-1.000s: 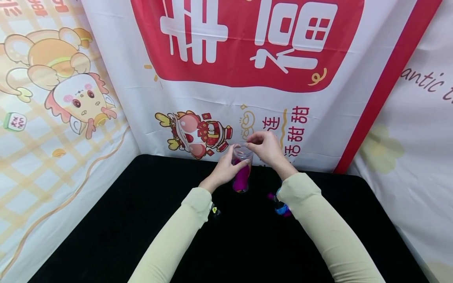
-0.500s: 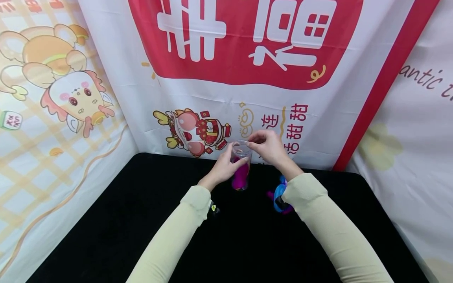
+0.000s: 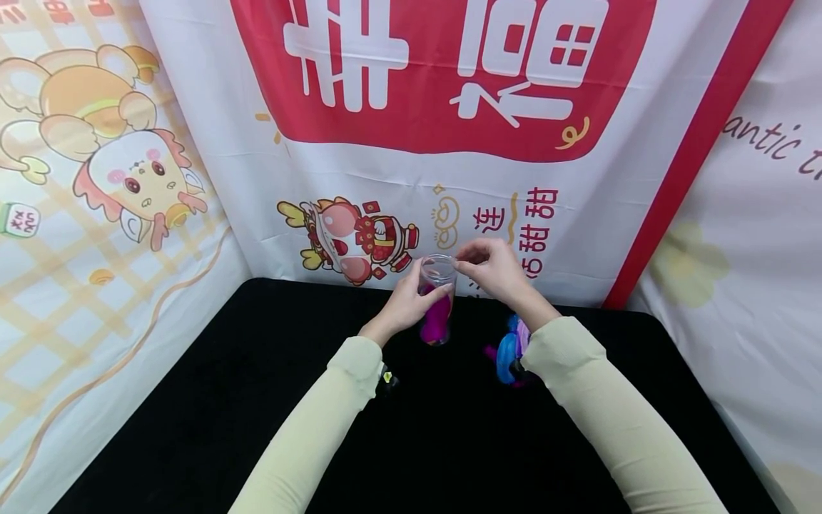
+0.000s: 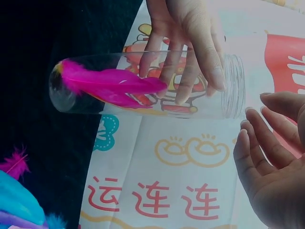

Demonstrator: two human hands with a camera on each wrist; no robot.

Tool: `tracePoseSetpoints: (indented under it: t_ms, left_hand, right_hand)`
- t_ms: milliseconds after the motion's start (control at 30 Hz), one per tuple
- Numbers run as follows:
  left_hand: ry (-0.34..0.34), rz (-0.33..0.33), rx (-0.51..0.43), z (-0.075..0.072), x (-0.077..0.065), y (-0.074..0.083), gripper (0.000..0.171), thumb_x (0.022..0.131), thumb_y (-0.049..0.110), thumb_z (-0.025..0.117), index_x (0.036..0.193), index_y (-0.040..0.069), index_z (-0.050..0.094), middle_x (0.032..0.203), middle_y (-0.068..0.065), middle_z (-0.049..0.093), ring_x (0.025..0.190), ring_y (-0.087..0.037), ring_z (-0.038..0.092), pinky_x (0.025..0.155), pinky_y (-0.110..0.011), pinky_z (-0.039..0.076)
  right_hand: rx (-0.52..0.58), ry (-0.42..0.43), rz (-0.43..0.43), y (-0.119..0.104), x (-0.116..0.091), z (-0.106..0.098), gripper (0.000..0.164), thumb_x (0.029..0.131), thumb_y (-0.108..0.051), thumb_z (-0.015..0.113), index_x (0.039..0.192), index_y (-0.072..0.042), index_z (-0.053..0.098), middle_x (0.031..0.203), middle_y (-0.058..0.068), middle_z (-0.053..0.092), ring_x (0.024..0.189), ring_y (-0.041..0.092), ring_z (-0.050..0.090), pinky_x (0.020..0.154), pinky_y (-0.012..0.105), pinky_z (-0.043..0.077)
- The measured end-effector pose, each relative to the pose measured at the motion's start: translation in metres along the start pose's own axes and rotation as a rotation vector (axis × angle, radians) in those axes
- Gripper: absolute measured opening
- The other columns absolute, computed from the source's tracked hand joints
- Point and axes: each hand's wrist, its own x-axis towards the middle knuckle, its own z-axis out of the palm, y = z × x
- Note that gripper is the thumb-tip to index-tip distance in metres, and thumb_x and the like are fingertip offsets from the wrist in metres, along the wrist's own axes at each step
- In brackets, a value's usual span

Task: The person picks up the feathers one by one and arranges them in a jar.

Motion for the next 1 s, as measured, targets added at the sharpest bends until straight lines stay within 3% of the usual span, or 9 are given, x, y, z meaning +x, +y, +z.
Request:
tracePoseSetpoints:
  t_ms: [233, 500, 700, 1000]
  left_hand:
    - [0.013, -0.002, 0.008, -0.001, 0.001, 0.001, 0.083, 0.094, 0.057, 0.068, 0.157, 0.017, 0.030, 0.147, -0.012, 0.053, 0.133, -0.022, 0.054, 0.111, -0.039, 0.043]
    - [0.027, 0.011, 0.011, 0.001, 0.001, 0.002, 0.084, 0.094, 0.056, 0.069, 0.157, 0.015, 0.031, 0.147, -0.012, 0.053, 0.133, -0.023, 0.054, 0.112, -0.039, 0.043]
    - [0.018, 0.006, 0.006, 0.001, 0.000, 0.002, 0.085, 0.094, 0.057, 0.068, 0.157, 0.016, 0.031, 0.147, -0.012, 0.052, 0.133, -0.023, 0.054, 0.112, -0.040, 0.043]
    - [0.009, 0.003, -0.011, 0.000, -0.001, 0.002, 0.085, 0.094, 0.057, 0.068, 0.158, 0.016, 0.029, 0.149, -0.015, 0.051, 0.134, -0.025, 0.054, 0.112, -0.041, 0.043]
  right_hand:
    - [-0.019, 0.001, 0.004, 0.003, -0.001, -0.004, 0.021, 0.095, -0.019, 0.075, 0.110, -0.003, 0.075, 0.103, 0.012, 0.075, 0.095, 0.024, 0.068, 0.080, 0.037, 0.054]
    - [0.007, 0.007, 0.013, 0.010, -0.009, -0.007, 0.021, 0.094, -0.015, 0.075, 0.109, -0.001, 0.075, 0.102, 0.014, 0.075, 0.088, 0.022, 0.066, 0.071, 0.025, 0.054]
    - [0.033, 0.013, 0.017, 0.023, -0.018, -0.006, 0.019, 0.094, -0.015, 0.076, 0.105, 0.000, 0.075, 0.097, 0.016, 0.074, 0.080, 0.022, 0.064, 0.064, 0.025, 0.053]
    - [0.036, 0.016, 0.064, 0.036, -0.029, -0.006, 0.018, 0.095, -0.015, 0.076, 0.106, -0.001, 0.075, 0.102, 0.017, 0.075, 0.080, 0.014, 0.066, 0.066, 0.024, 0.054]
